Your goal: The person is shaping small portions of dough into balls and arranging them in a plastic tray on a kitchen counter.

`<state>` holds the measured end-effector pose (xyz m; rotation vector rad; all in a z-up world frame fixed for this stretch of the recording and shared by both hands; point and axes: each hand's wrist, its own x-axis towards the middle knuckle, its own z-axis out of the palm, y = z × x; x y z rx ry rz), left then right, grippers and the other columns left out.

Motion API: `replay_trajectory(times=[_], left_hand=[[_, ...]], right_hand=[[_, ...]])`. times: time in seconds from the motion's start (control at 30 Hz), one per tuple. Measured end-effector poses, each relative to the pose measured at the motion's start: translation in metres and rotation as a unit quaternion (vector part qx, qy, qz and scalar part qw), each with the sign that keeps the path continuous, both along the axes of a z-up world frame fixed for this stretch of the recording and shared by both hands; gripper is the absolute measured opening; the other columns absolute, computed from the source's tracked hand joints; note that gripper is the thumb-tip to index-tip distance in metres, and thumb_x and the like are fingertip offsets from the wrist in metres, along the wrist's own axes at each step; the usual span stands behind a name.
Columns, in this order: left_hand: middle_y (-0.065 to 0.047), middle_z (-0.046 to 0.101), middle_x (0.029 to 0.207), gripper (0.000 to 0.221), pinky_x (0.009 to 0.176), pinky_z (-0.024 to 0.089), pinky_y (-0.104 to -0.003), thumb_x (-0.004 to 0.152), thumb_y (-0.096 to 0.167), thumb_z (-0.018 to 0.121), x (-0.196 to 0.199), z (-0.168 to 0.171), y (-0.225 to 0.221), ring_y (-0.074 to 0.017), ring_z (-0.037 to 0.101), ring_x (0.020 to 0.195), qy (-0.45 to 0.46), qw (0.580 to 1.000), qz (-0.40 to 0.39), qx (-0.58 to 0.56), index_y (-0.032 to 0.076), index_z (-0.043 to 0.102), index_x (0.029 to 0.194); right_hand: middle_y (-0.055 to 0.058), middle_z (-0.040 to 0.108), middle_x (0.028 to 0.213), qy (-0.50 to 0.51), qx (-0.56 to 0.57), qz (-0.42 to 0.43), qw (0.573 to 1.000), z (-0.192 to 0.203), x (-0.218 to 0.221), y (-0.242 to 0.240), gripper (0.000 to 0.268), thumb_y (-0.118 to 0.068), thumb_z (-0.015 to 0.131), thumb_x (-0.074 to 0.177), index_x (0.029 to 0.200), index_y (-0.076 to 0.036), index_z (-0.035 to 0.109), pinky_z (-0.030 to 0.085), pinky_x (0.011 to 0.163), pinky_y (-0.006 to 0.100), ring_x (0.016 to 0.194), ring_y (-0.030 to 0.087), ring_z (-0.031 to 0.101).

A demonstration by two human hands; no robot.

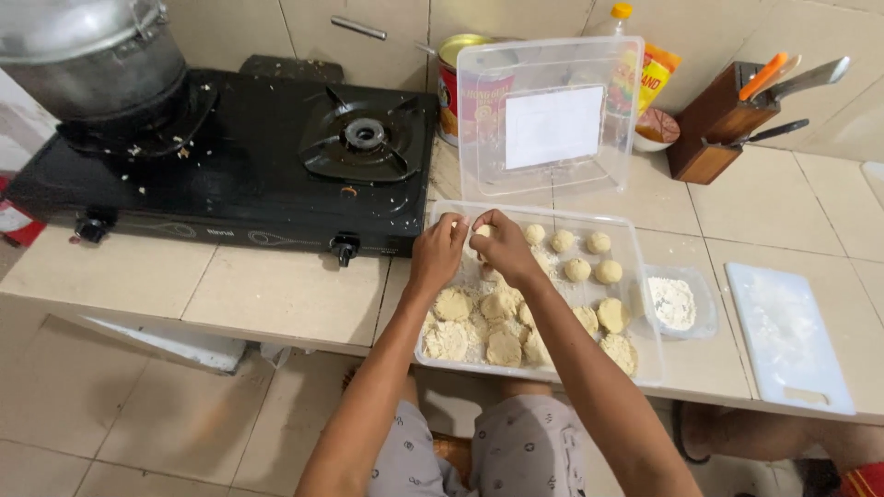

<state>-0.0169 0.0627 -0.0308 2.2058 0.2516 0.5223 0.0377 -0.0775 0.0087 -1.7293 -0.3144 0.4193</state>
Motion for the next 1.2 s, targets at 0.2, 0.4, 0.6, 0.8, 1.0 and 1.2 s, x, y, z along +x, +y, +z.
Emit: replay_trajectory(times=[0.2, 0.4, 0.6, 0.8, 1.0, 1.2], left_hand=[[-0.019, 0.074, 0.087, 0.045, 0.073, 0.058, -0.051, 0.109, 0.048, 0.042, -0.006, 0.011, -0.001, -0.0404, 0.074, 0.086, -0.004, 1.000, 0.001, -0.016, 0.010, 0.065, 0.117], [-0.020, 0.073, 0.084, 0.042, 0.071, 0.059, -0.051, 0.109, 0.044, 0.043, -0.001, 0.006, -0.001, -0.0403, 0.074, 0.083, -0.007, 1.000, 0.008, -0.006, 0.009, 0.065, 0.117], [-0.019, 0.072, 0.078, 0.034, 0.072, 0.056, -0.055, 0.107, 0.039, 0.048, 0.000, 0.006, -0.001, -0.0447, 0.072, 0.082, -0.042, 0.999, 0.018, 0.008, 0.011, 0.065, 0.114], [-0.016, 0.072, 0.073, 0.027, 0.070, 0.055, -0.055, 0.106, 0.036, 0.053, 0.005, -0.009, 0.003, -0.0433, 0.071, 0.078, -0.082, 0.996, 0.028, 0.015, 0.013, 0.067, 0.110], [-0.016, 0.073, 0.077, 0.030, 0.074, 0.057, -0.054, 0.105, 0.041, 0.053, 0.004, -0.011, 0.001, -0.0414, 0.073, 0.082, -0.066, 0.997, 0.036, 0.026, 0.015, 0.067, 0.109], [-0.016, 0.074, 0.082, 0.035, 0.078, 0.056, -0.055, 0.107, 0.043, 0.048, -0.003, 0.004, 0.000, -0.0430, 0.072, 0.088, -0.041, 0.998, 0.027, -0.026, 0.014, 0.067, 0.108]], right_hand=[[0.011, 0.067, 0.069, -0.162, -0.157, 0.031, 0.974, -0.043, 0.026, 0.002, 0.021, -0.035, 0.063, 0.080, 0.096, -0.022, 0.069, 0.052, 0.072, 0.045, 0.072, 0.031, 0.067], [0.030, 0.063, 0.100, -0.219, -0.074, 0.050, 0.972, -0.022, 0.000, 0.000, 0.028, -0.019, 0.066, 0.085, 0.110, -0.008, 0.062, 0.047, 0.086, 0.061, 0.099, 0.053, 0.063], [0.022, 0.069, 0.114, -0.259, -0.144, 0.099, 0.950, -0.026, -0.001, -0.004, 0.050, -0.020, 0.077, 0.082, 0.129, -0.021, 0.060, 0.050, 0.096, 0.060, 0.113, 0.049, 0.063], [0.014, 0.069, 0.083, -0.203, -0.092, 0.064, 0.973, -0.042, 0.002, -0.005, 0.024, -0.008, 0.068, 0.085, 0.107, -0.018, 0.066, 0.059, 0.076, 0.047, 0.070, 0.032, 0.074], [0.014, 0.075, 0.087, -0.185, -0.112, 0.090, 0.972, -0.025, -0.001, -0.001, 0.022, -0.022, 0.082, 0.083, 0.102, -0.015, 0.074, 0.055, 0.086, 0.047, 0.091, 0.036, 0.074], [0.012, 0.070, 0.061, -0.146, -0.168, 0.036, 0.974, -0.064, 0.023, 0.006, 0.037, -0.047, 0.078, 0.086, 0.068, -0.014, 0.074, 0.054, 0.066, 0.040, 0.065, 0.037, 0.071]])
